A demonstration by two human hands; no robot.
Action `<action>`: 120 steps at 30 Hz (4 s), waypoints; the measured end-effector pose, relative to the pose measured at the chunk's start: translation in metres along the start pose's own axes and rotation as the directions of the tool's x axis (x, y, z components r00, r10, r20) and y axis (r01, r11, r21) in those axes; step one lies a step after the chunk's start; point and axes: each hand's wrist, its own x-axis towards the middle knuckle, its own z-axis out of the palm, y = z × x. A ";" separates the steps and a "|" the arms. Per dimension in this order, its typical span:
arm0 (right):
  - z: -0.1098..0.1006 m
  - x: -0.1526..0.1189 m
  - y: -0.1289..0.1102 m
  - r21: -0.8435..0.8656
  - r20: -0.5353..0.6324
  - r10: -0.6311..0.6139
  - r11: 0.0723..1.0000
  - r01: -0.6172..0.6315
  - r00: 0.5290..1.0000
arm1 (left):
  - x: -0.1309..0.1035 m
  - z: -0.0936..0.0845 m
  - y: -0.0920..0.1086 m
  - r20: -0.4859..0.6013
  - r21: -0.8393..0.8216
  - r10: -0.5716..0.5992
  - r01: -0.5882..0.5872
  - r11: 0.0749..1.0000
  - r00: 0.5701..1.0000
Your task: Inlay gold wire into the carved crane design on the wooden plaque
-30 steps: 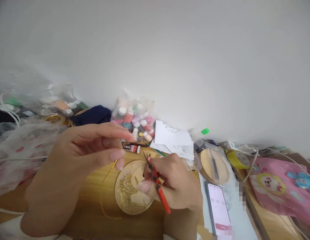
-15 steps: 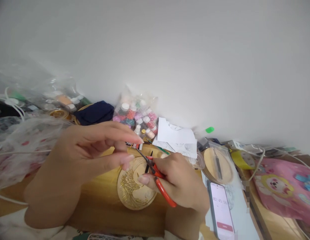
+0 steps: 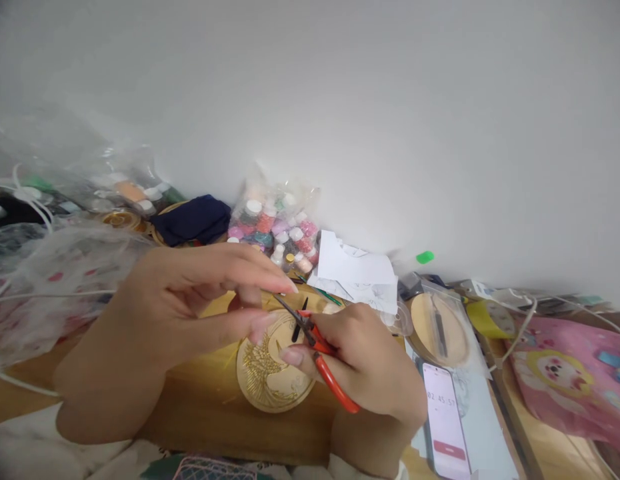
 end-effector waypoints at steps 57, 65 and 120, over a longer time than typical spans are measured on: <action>-0.004 0.001 0.005 -0.089 0.049 0.055 0.995 -0.051 0.997 | 0.007 0.001 0.009 0.032 0.177 0.051 -0.055 0.983 0.998; -0.001 0.003 0.009 -0.098 0.039 0.059 0.994 -0.055 0.998 | 0.006 0.000 0.009 0.045 0.201 0.039 -0.047 0.979 0.998; 0.000 0.017 0.015 0.011 0.109 0.092 0.996 -0.094 0.990 | 0.011 -0.007 0.001 0.028 0.360 -0.027 0.015 0.933 0.999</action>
